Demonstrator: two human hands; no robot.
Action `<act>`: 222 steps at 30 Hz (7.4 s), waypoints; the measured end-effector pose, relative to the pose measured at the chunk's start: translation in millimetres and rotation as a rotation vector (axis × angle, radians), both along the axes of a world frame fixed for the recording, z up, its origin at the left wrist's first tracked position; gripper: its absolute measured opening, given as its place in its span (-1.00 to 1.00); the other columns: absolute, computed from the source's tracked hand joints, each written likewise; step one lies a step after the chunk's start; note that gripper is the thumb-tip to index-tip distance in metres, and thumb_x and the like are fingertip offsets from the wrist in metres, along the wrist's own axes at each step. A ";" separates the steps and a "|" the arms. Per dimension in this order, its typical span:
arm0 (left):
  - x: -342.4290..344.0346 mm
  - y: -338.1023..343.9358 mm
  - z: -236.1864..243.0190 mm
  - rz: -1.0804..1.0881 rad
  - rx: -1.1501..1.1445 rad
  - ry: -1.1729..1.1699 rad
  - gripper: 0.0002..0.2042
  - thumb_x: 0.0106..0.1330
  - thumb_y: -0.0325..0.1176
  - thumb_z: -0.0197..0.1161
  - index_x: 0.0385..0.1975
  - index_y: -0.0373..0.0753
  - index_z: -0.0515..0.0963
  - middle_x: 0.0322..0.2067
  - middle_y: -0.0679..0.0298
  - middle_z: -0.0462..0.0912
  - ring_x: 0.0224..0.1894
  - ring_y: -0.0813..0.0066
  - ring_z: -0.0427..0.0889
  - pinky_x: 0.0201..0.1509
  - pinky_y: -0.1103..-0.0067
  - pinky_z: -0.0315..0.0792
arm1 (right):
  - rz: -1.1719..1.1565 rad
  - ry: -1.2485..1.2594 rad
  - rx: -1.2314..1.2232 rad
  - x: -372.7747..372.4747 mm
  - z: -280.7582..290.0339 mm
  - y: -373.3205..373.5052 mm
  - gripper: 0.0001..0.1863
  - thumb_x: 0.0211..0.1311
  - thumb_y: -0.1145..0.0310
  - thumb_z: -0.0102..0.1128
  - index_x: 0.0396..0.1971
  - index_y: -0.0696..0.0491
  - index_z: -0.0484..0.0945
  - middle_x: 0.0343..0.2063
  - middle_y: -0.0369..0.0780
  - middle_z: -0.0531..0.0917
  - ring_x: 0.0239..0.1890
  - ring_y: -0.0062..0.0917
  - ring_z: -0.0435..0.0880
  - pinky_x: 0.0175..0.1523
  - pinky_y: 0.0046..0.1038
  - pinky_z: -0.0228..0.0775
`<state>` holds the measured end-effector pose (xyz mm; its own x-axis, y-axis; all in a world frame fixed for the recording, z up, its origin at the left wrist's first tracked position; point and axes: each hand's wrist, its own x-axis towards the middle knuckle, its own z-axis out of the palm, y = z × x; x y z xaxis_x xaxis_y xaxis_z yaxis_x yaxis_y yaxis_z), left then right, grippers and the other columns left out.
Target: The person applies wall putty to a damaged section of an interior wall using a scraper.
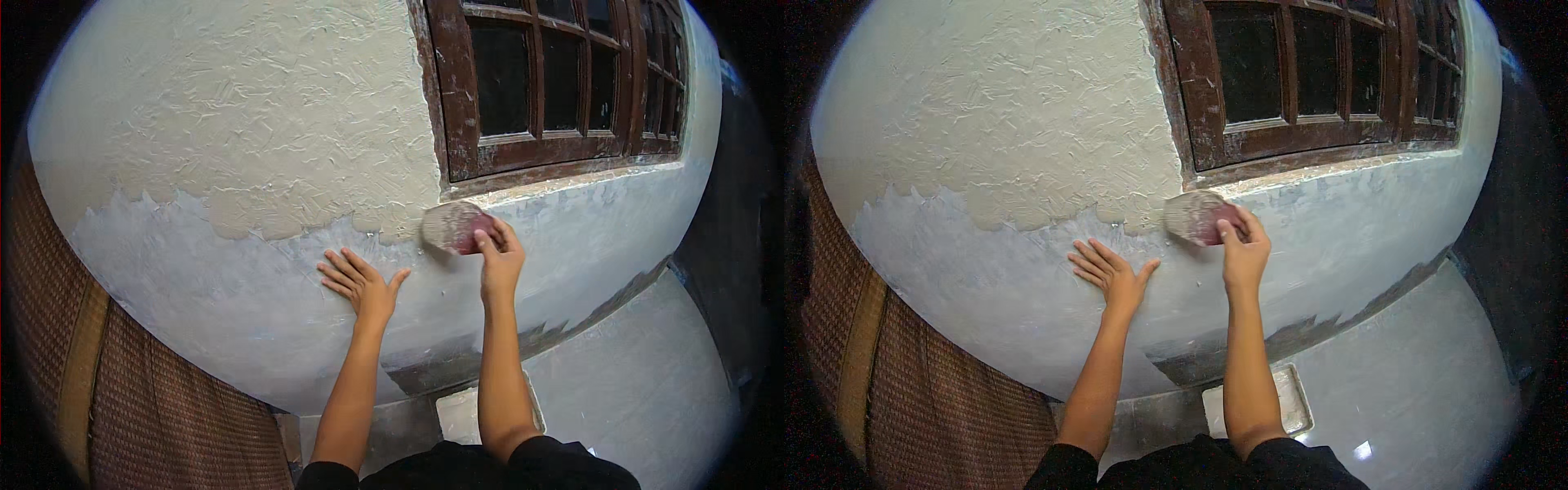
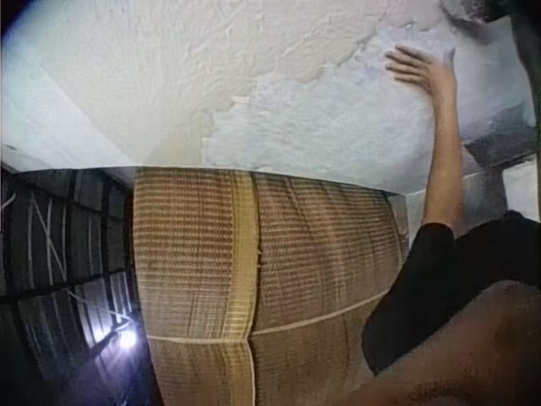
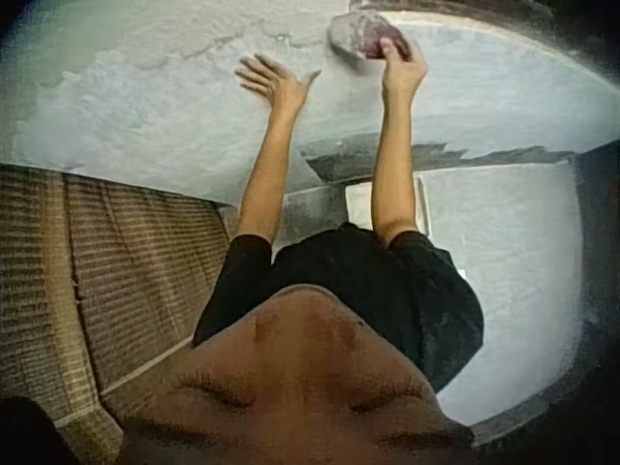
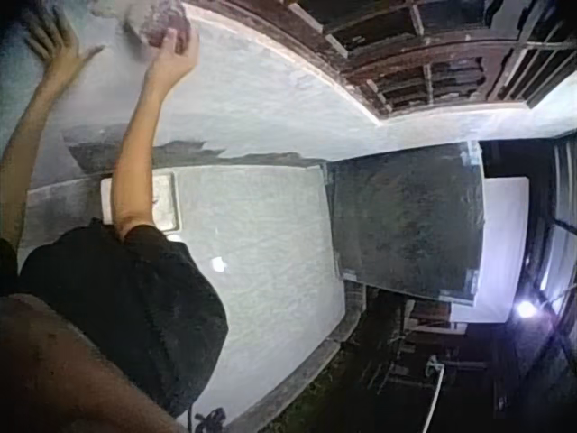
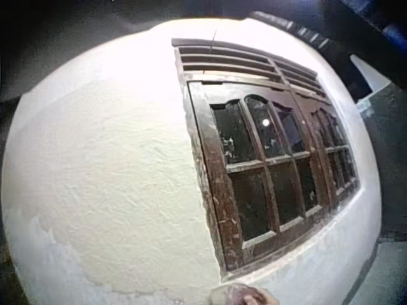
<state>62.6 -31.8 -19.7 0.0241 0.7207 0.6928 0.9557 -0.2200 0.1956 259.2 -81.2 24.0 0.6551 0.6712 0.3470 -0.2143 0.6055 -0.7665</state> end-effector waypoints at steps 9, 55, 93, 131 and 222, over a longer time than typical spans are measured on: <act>0.9 -0.2 -0.4 0.009 0.020 0.028 0.31 -0.06 0.26 0.31 0.24 -0.56 -0.55 0.24 -0.41 -0.68 0.26 -0.47 -0.71 0.19 -0.20 -0.66 | 0.077 -0.005 0.016 7.4 -7.1 6.4 -0.66 0.09 0.58 0.25 -0.09 0.27 0.49 -0.22 -0.16 0.61 -0.18 -0.56 0.58 -0.07 -0.57 0.43; -1.3 -1.1 -1.9 0.009 0.051 0.020 0.30 -0.08 0.26 0.31 0.25 -0.57 -0.49 0.27 -0.38 -0.63 0.28 -0.43 -0.71 0.20 -0.18 -0.68 | 0.087 -0.115 -0.002 -13.4 -7.4 -3.1 -0.69 0.06 0.58 0.27 -0.14 0.27 0.51 -0.27 -0.17 0.61 -0.22 -0.58 0.58 -0.10 -0.56 0.43; -0.9 -2.8 -1.5 0.010 0.064 0.023 0.28 -0.06 0.27 0.29 0.26 -0.58 -0.45 0.27 -0.39 -0.62 0.28 -0.45 -0.69 0.21 -0.19 -0.66 | -0.064 -0.027 -0.035 5.6 -8.9 -10.1 -0.65 0.07 0.59 0.27 -0.10 0.29 0.48 -0.26 -0.18 0.61 -0.25 -0.57 0.59 -0.11 -0.58 0.44; 3.0 -1.4 -2.1 0.012 0.054 0.022 0.29 -0.06 0.27 0.30 0.25 -0.57 -0.48 0.27 -0.38 -0.63 0.27 -0.43 -0.72 0.21 -0.17 -0.70 | -0.140 -0.114 -0.010 -10.6 -4.1 -10.6 -0.70 0.11 0.62 0.19 -0.12 0.31 0.47 -0.27 -0.17 0.61 -0.24 -0.58 0.59 -0.10 -0.57 0.44; 2.5 -1.6 -3.3 0.007 0.093 0.034 0.29 -0.07 0.29 0.28 0.26 -0.58 -0.48 0.26 -0.40 -0.61 0.27 -0.47 -0.68 0.20 -0.20 -0.65 | -0.022 -0.128 -0.040 -4.0 -13.0 -5.6 -0.66 0.09 0.59 0.23 -0.09 0.29 0.47 -0.26 -0.17 0.61 -0.23 -0.59 0.59 -0.13 -0.58 0.45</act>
